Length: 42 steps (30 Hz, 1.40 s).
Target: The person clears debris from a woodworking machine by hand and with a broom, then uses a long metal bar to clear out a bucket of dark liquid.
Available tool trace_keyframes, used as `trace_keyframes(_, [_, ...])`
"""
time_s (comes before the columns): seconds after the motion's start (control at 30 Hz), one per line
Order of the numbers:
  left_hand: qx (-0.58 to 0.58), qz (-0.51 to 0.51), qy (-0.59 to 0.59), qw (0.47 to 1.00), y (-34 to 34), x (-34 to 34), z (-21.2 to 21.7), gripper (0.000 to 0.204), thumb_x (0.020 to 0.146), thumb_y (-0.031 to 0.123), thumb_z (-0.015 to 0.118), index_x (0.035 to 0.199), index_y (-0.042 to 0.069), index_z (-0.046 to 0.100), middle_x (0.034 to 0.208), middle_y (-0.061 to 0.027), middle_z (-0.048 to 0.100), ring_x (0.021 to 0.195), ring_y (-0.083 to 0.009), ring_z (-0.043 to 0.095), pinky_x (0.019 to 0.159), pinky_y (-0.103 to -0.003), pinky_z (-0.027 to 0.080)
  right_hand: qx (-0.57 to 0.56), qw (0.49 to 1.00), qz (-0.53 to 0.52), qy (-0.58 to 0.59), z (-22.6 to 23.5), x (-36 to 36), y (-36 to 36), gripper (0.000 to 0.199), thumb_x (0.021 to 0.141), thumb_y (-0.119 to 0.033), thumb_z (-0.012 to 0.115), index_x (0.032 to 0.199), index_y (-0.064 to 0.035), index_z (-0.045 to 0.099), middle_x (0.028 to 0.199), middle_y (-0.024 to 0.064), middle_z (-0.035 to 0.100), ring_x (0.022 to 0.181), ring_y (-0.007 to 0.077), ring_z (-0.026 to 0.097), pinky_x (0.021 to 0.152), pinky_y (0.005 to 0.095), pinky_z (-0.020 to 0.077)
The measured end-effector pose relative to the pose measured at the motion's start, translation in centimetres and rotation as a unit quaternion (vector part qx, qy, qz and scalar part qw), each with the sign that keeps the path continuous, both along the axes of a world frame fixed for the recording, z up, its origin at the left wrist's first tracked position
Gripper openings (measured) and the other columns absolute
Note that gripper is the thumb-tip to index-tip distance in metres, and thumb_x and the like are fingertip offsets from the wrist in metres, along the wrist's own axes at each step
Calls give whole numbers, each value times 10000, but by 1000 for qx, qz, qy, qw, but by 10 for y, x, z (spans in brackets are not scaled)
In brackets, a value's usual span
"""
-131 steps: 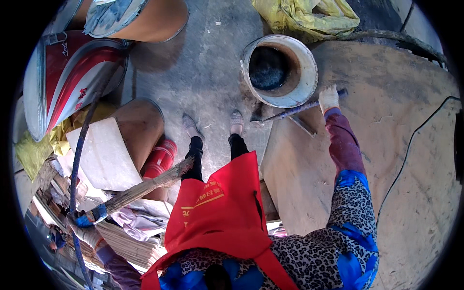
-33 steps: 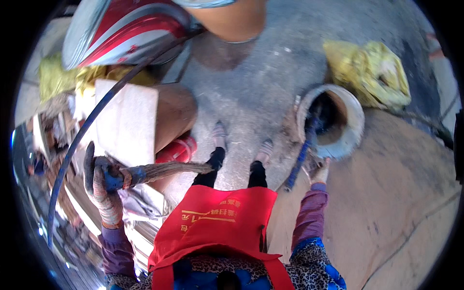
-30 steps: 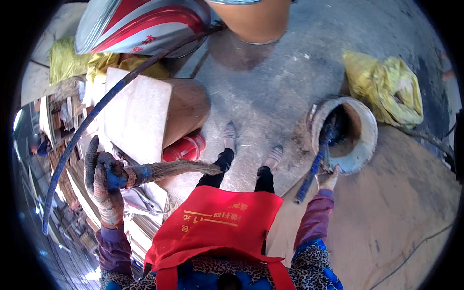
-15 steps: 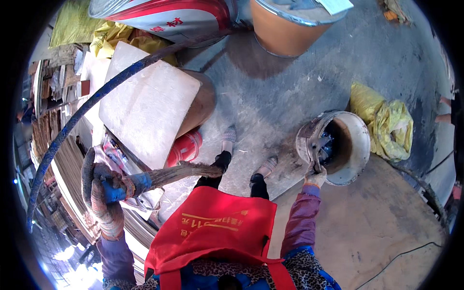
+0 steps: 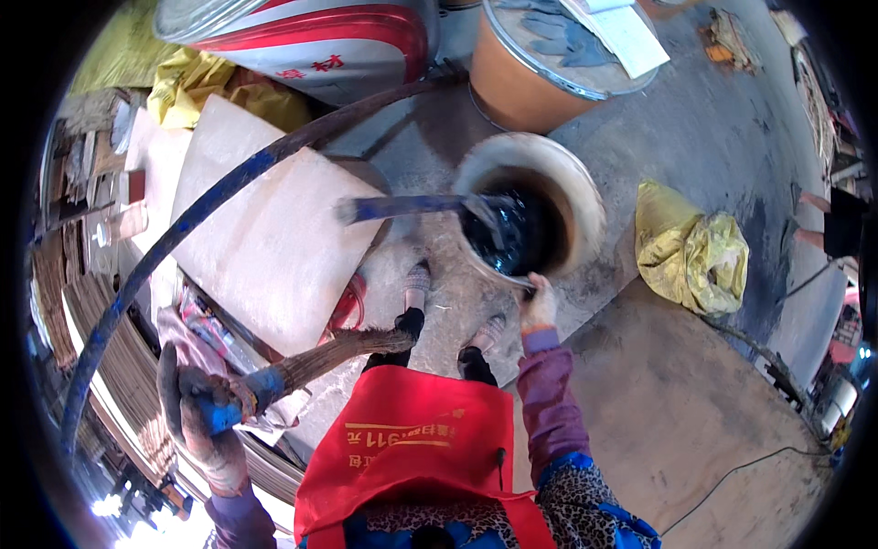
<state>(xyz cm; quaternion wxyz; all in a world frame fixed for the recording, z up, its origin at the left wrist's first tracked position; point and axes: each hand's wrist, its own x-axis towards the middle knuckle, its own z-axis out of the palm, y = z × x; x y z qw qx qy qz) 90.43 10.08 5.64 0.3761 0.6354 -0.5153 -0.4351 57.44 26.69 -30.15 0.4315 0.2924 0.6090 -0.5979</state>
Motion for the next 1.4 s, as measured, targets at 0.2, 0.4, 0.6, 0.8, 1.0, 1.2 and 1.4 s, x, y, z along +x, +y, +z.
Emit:
trace_keyframes(0.2, [9, 26, -45, 999, 2, -13, -6, 609, 869, 359, 423, 1311, -40, 296, 733, 18, 313, 621, -92, 361, 592, -225, 348, -48, 991, 125, -7, -15, 17, -91, 119, 802, -142, 556, 897, -96, 611, 909, 26, 549, 825, 151, 508, 708, 354, 470])
trace_keyframes(0.4, [12, 35, -50, 998, 1, -27, -18, 649, 820, 386, 502, 1292, -29, 342, 748, -21, 443, 652, -182, 483, 638, -315, 426, -140, 989, -17, -45, -59, 61, -152, 278, 718, -123, 632, 958, -3, 561, 904, 89, 579, 784, 221, 571, 623, 372, 526])
trace_keyframes(0.6, [-225, -179, -379, 880, 2, -19, -26, 620, 830, 345, 488, 1296, -32, 331, 711, -19, 422, 599, -172, 436, 587, -302, 412, 52, 929, 309, 199, -29, 59, -133, 712, 698, -455, 683, 1168, 29, 454, 1153, 200, 523, 1018, 239, 536, 833, 375, 436])
trace_keyframes(0.8, [-68, -220, -21, 973, 39, -115, 9, 565, 842, 267, 480, 1290, -38, 322, 738, -57, 481, 583, -145, 443, 455, -274, 376, -82, 976, 201, 33, 34, 13, 40, 308, 856, -258, 524, 1099, -68, 519, 977, 55, 578, 935, 185, 534, 865, 303, 371])
trace_keyframes(1.0, [-22, -340, 25, 940, 100, -202, 64, 645, 822, 378, 479, 1298, -28, 322, 715, 13, 361, 582, -85, 362, 514, -246, 341, -69, 964, 171, 192, 164, 30, 187, 677, 780, -239, 639, 1338, -73, 293, 1007, 45, 556, 875, 115, 525, 810, 269, 444])
trace_keyframes(1.2, [51, -479, 294, 825, 162, -272, 102, 660, 768, 396, 602, 1206, -50, 391, 564, -11, 414, 502, -109, 400, 489, -254, 366, 66, 773, 434, 459, 379, 18, 153, 944, 539, -310, 762, 1293, 25, 302, 1357, 228, 267, 1284, 341, 216, 1033, 475, 162])
trace_keyframes(1.4, [262, -637, 374, 621, 190, -324, 156, 602, 831, 381, 528, 1283, 26, 347, 707, -33, 433, 501, -163, 402, 499, -302, 404, 183, 863, 255, 397, 469, 40, 185, 671, 592, -286, 717, 1174, -69, 464, 1094, 141, 552, 1018, 295, 534, 841, 361, 441])
